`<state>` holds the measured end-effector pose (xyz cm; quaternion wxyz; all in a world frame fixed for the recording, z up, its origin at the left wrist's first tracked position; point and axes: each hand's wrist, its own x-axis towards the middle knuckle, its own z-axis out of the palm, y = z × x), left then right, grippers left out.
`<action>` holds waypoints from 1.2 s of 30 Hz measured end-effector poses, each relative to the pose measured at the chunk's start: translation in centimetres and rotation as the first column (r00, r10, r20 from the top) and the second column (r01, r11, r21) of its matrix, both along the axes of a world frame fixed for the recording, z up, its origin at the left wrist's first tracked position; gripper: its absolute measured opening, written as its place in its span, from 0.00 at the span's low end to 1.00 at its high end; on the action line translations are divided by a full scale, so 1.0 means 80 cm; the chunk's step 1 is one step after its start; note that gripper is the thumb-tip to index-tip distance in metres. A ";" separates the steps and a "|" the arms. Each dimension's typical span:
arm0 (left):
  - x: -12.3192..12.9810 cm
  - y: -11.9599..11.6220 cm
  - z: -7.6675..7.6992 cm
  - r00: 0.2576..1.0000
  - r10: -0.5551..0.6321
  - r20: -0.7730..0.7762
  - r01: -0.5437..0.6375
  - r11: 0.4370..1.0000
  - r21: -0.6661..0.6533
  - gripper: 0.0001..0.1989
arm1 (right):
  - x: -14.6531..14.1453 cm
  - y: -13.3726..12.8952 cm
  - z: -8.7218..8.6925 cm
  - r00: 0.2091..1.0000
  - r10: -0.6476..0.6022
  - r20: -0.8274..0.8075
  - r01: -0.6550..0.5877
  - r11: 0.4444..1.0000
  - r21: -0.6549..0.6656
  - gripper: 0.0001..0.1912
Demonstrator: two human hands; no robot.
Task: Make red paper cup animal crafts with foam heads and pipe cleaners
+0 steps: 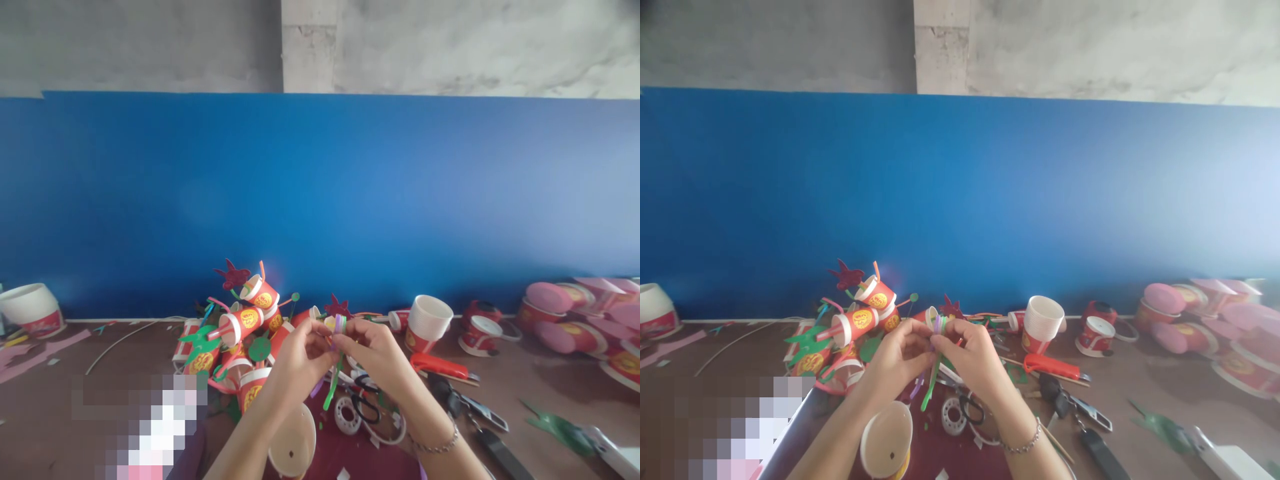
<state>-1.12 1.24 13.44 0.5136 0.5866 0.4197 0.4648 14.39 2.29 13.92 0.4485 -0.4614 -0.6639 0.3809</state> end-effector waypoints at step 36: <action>0.029 -0.011 0.002 0.701 0.136 0.700 -0.058 0.989 -0.134 0.14 | -0.008 -0.013 -0.005 0.989 -0.103 0.105 0.013 0.771 0.636 0.10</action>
